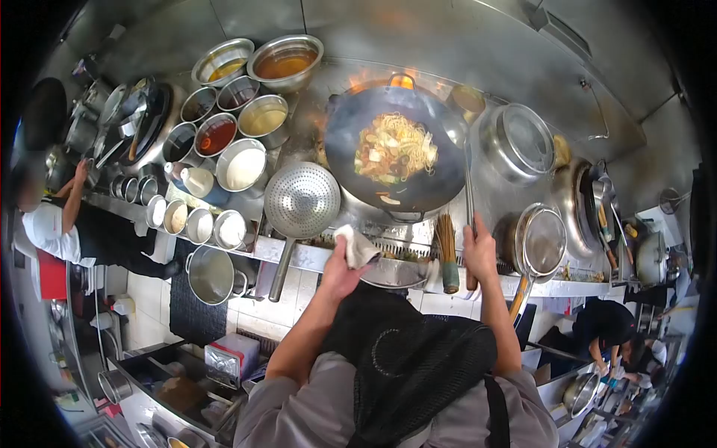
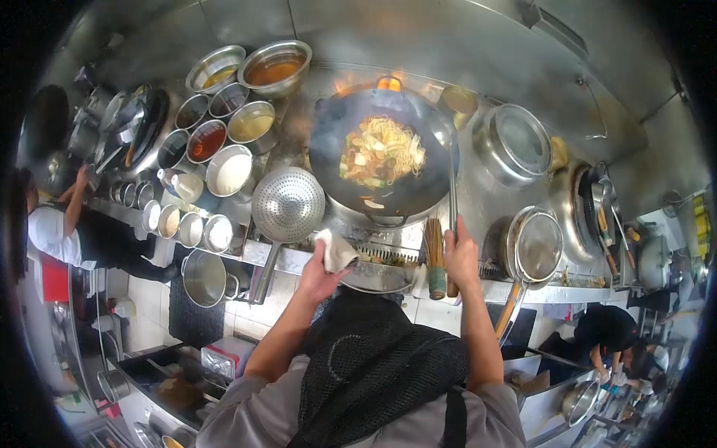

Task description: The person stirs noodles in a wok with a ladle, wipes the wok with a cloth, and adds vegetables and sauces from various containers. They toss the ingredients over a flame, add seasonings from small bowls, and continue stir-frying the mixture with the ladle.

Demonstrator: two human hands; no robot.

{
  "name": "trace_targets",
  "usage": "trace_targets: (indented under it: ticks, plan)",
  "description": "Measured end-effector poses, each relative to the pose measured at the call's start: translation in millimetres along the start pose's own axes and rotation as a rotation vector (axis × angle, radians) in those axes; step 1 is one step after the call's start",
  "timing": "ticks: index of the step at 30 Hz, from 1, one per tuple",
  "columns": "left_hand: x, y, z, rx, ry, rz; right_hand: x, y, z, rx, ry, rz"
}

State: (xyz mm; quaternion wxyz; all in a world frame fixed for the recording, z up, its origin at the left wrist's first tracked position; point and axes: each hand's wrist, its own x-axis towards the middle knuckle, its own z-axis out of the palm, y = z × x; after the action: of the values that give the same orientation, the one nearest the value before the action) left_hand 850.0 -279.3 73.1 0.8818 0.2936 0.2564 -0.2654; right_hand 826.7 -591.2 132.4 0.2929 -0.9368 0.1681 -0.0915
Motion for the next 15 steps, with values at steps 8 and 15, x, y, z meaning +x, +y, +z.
trace_targets:
  ticks: [8,15]
  plan:
    - [66,-30,62,0.037,-0.15,-0.065,36,-32,39,0.475,-0.368,0.142]
    - [98,-34,63,0.122,-0.187,-0.074,49,-17,8,0.317,-0.219,0.005]
